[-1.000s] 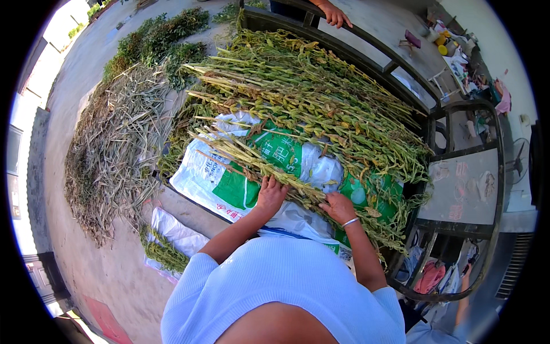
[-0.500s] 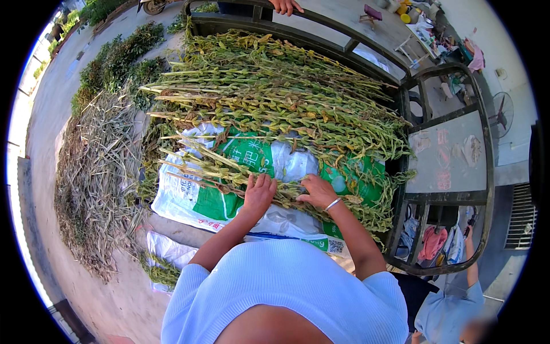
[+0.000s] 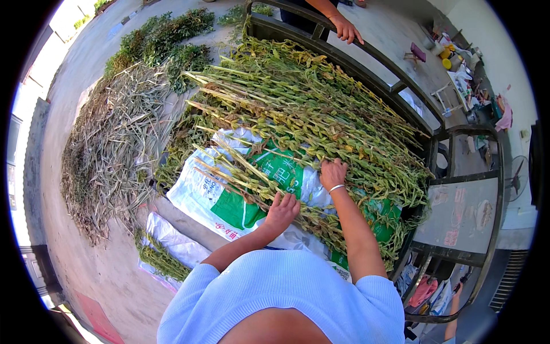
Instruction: The person bundles long green plant stalks using white plastic ties. They gather stalks from a pile on a cart, align them, and secure them with ties. The person then places the finished bundles onto a white sack on the ground.
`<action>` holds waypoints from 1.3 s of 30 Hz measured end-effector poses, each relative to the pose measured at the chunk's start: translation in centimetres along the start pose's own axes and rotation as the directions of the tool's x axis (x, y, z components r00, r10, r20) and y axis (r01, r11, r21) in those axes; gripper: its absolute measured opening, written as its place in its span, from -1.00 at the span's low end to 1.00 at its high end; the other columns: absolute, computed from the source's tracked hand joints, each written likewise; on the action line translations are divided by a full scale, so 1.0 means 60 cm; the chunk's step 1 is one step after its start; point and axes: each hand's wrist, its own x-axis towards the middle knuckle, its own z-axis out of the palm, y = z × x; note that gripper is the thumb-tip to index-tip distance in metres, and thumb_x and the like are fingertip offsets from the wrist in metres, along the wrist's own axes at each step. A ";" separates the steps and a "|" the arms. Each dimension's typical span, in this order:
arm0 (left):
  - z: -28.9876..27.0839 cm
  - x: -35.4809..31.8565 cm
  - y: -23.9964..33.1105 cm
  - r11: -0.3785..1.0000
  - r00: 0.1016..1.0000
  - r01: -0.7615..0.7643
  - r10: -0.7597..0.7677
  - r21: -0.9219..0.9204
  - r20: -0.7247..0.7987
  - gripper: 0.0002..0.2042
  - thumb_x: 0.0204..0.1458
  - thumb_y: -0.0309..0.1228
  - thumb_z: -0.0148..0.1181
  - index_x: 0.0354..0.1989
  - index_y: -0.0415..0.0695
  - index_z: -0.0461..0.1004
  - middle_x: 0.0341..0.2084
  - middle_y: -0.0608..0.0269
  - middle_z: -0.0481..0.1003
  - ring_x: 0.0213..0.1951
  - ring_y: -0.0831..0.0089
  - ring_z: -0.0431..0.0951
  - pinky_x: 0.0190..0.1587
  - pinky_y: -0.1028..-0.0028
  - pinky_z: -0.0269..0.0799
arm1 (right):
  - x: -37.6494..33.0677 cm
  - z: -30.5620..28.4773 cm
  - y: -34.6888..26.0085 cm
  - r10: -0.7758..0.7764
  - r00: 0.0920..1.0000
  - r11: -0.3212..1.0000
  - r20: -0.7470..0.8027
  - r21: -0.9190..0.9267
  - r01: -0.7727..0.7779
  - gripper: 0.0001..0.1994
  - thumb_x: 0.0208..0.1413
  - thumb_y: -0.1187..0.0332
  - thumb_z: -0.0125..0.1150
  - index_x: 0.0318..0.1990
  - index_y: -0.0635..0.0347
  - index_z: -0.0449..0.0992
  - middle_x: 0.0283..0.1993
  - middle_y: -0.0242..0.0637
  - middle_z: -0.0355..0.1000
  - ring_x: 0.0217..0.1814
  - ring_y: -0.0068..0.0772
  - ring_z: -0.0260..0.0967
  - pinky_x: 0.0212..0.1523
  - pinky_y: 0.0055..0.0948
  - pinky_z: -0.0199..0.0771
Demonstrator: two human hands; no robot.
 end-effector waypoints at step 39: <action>0.063 0.152 -0.163 -0.941 0.727 -0.102 -0.292 -0.322 0.622 -0.91 0.24 -0.36 -0.09 -0.21 -0.07 0.26 -0.39 0.21 0.40 -0.31 0.32 0.51 -0.14 0.06 0.55 | 0.070 -0.076 0.002 -0.169 0.986 0.985 -0.008 -0.026 0.169 -0.54 -0.28 0.19 0.42 -0.17 0.12 0.46 -0.13 -0.26 0.36 0.10 -0.17 0.21 0.03 0.01 0.22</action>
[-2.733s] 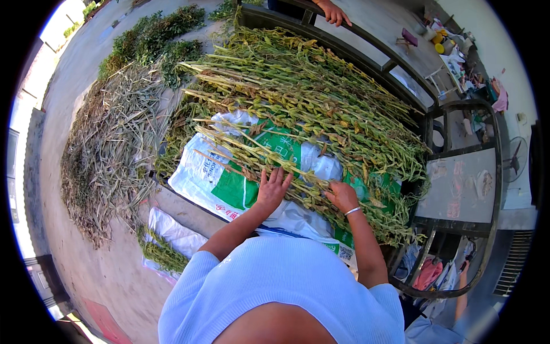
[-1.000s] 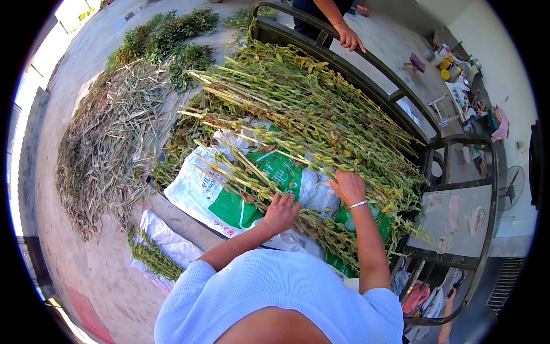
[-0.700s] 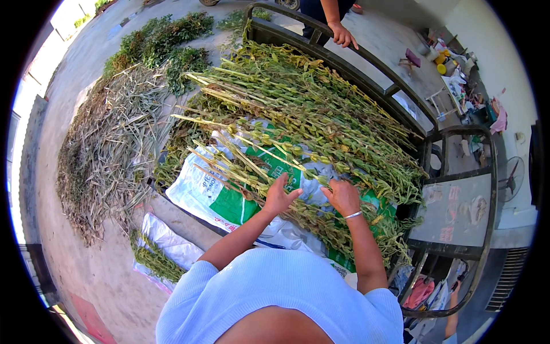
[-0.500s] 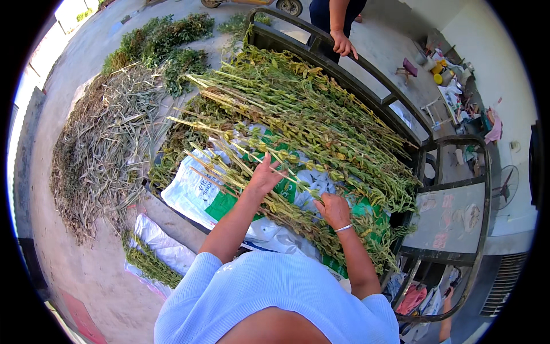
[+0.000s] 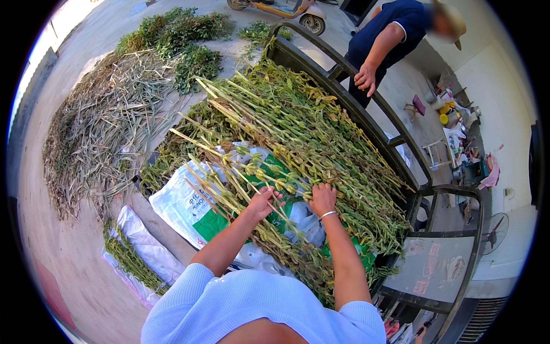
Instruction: The person bundles long green plant stalks using white plastic ties. They gather stalks from a pile on a cart, align them, and secure them with ties. The person then places the finished bundles onto a white sack on the ground.
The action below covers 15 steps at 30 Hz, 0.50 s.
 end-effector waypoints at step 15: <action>0.069 -0.006 0.012 0.941 0.995 0.002 0.033 -0.338 0.099 -0.72 0.26 -0.18 -0.16 -0.34 -0.16 0.23 -0.44 0.14 0.40 -0.44 0.33 0.44 -0.33 0.20 0.53 | -0.238 -0.165 0.038 0.172 0.967 0.901 0.187 0.368 -0.231 -0.74 -0.20 0.29 0.24 -0.46 0.33 0.40 -0.43 0.02 0.35 -0.39 0.08 0.35 -0.39 -0.02 0.38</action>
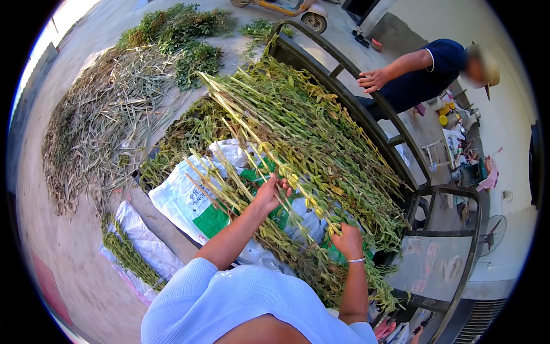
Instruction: The person bundles long green plant stalks using white plastic ties. They gather stalks from a pile on a cart, align them, and secure them with ties. The person then places the finished bundles onto a white sack on the ground.
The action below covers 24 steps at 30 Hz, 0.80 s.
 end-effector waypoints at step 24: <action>0.087 -0.089 -0.080 0.812 0.901 -0.422 0.425 0.403 0.088 -0.67 0.11 -0.12 0.12 -0.44 -0.16 0.37 -0.43 0.19 0.47 -0.32 0.27 0.52 -0.29 0.19 0.52 | -0.178 0.033 0.100 -0.147 0.989 0.860 -0.018 0.492 0.137 -0.20 -0.24 0.08 0.40 0.20 0.23 0.25 0.04 -0.02 0.36 0.05 0.01 0.32 0.02 -0.16 0.34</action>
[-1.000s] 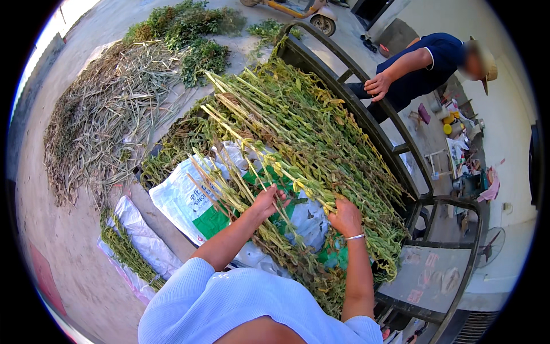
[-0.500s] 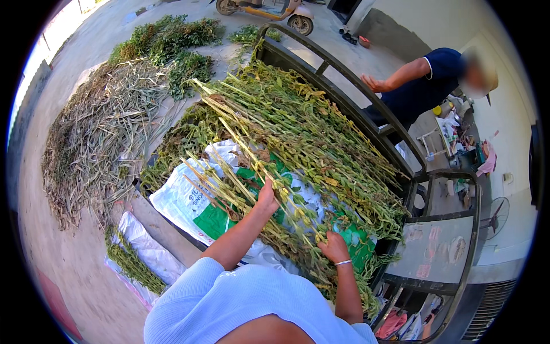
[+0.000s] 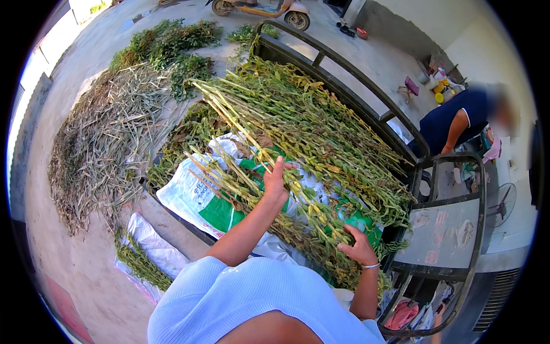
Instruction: The person bundles long green plant stalks using white plastic ties. They gather stalks from a pile on a cart, align them, and secure them with ties. The person then places the finished bundles onto a white sack on the ground.
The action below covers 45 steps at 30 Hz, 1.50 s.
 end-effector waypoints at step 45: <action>-0.263 -0.025 0.186 0.580 0.920 -0.347 0.362 0.737 0.148 -0.37 -0.31 -0.50 0.47 -0.02 -0.34 0.27 -0.27 0.20 0.49 -0.31 0.53 0.50 -0.23 0.55 0.44 | -0.050 0.228 0.107 -0.151 0.835 0.946 -0.530 -0.323 -0.034 -0.64 -0.35 0.55 -0.02 -0.25 0.32 0.46 -0.24 -0.02 0.43 -0.15 0.10 0.32 -0.13 -0.14 0.35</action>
